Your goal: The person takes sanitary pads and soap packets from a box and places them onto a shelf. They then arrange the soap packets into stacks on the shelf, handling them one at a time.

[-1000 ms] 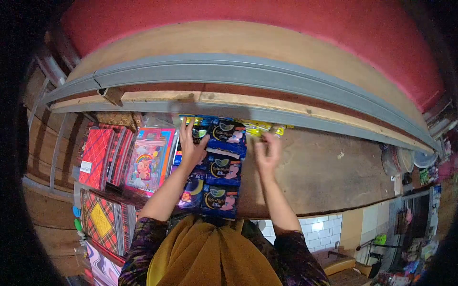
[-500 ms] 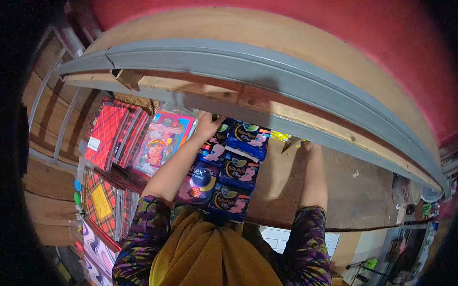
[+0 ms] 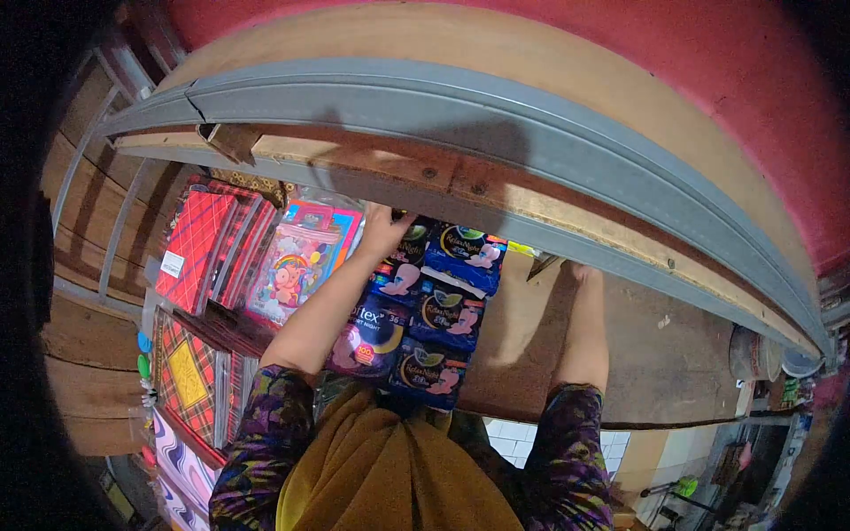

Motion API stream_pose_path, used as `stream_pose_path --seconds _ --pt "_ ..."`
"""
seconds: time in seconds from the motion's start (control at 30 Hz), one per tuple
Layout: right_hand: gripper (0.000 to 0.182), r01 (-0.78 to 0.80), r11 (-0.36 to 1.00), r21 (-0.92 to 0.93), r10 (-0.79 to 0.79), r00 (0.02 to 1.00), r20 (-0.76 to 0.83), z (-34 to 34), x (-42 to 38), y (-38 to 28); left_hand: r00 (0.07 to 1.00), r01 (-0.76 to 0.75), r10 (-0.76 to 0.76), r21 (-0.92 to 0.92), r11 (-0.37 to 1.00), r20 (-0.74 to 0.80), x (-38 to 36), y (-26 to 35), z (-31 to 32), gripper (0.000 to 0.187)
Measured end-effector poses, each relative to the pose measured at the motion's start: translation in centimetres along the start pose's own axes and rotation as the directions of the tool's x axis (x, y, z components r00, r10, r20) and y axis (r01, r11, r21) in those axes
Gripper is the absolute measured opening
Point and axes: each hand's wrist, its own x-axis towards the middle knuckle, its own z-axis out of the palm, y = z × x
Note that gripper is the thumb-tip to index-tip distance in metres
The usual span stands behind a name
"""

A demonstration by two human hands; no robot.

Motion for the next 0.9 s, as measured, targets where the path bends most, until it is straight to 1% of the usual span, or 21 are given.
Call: stream_pose_path --seconds 0.13,0.23,0.27,0.33,0.43,0.47,0.53,0.6,0.67,0.7,0.73,0.8,0.87,0.9 --pt "0.058 0.034 0.999 0.033 -0.034 0.999 -0.002 -1.1 -0.2 1.0 1.000 0.008 -0.008 0.004 1.000 -0.004 -0.4 0.7 -0.3 0.064" --pt "0.058 0.059 0.995 0.076 -0.059 0.998 -0.005 -2.4 0.7 2.3 0.999 0.027 -0.028 -0.044 0.999 -0.037 -1.2 1.8 -1.2 0.067" --pt "0.052 0.062 0.990 0.127 -0.060 0.998 -0.017 -3.1 1.4 2.7 0.996 0.038 -0.043 -0.073 0.997 -0.073 -1.7 2.4 -1.6 0.067" --pt "0.057 0.035 0.998 0.052 -0.034 0.999 -0.019 -2.8 -0.8 1.1 0.986 0.057 -0.077 -0.134 0.989 -0.150 -3.1 3.4 -2.5 0.068" --pt "0.066 0.060 0.998 0.019 -0.058 0.996 -0.073 -0.1 -7.1 -2.0 0.976 -0.186 0.161 -0.180 0.966 -0.145 -5.4 4.8 -4.2 0.068" --pt "0.069 0.078 0.997 0.020 -0.076 0.992 -0.097 0.4 -9.0 -2.2 0.977 -0.209 0.204 -0.102 0.973 -0.058 -6.4 5.2 -4.2 0.067" --pt "0.073 0.042 0.999 -0.011 -0.043 0.996 -0.075 -0.8 -12.1 -1.8 0.955 -0.274 0.267 0.041 0.961 0.126 -8.1 6.5 -3.5 0.066" --pt "0.075 0.024 0.998 -0.051 -0.027 0.997 -0.067 -2.0 -15.4 -1.9 0.907 -0.393 0.368 0.100 0.914 0.204 -8.5 7.5 -2.4 0.064" --pt "0.075 0.014 0.995 -0.100 -0.021 0.997 -0.074 -2.2 -19.7 -2.2 0.882 -0.437 0.379 0.184 0.880 0.282 -8.5 7.5 -0.8 0.062" --pt "0.074 0.026 0.995 -0.095 -0.033 0.997 -0.068 -3.1 -21.2 -2.2 0.886 -0.452 0.407 0.219 0.865 0.221 -8.3 8.1 -0.7 0.058" --pt "0.073 0.038 0.996 -0.086 -0.044 0.997 -0.066 -4.2 -22.6 -2.0 0.892 -0.446 0.414 0.209 0.870 0.180 -8.1 8.1 -0.4 0.055" --pt "0.071 0.056 0.996 -0.071 -0.061 0.996 -0.070 -6.5 -25.3 -1.9 0.898 -0.439 0.425 0.185 0.879 0.112 -7.7 7.7 0.4 0.050" --pt "0.069 0.071 0.996 -0.059 -0.075 0.994 -0.075 -8.8 -28.0 -1.6 0.918 -0.397 0.396 0.121 0.910 0.033 -7.3 8.8 0.0 0.043" --pt "0.069 0.079 0.996 -0.029 -0.082 0.993 -0.083 -10.3 -29.1 -1.1 0.933 -0.359 0.353 0.141 0.923 0.064 -7.2 9.1 0.2 0.043"
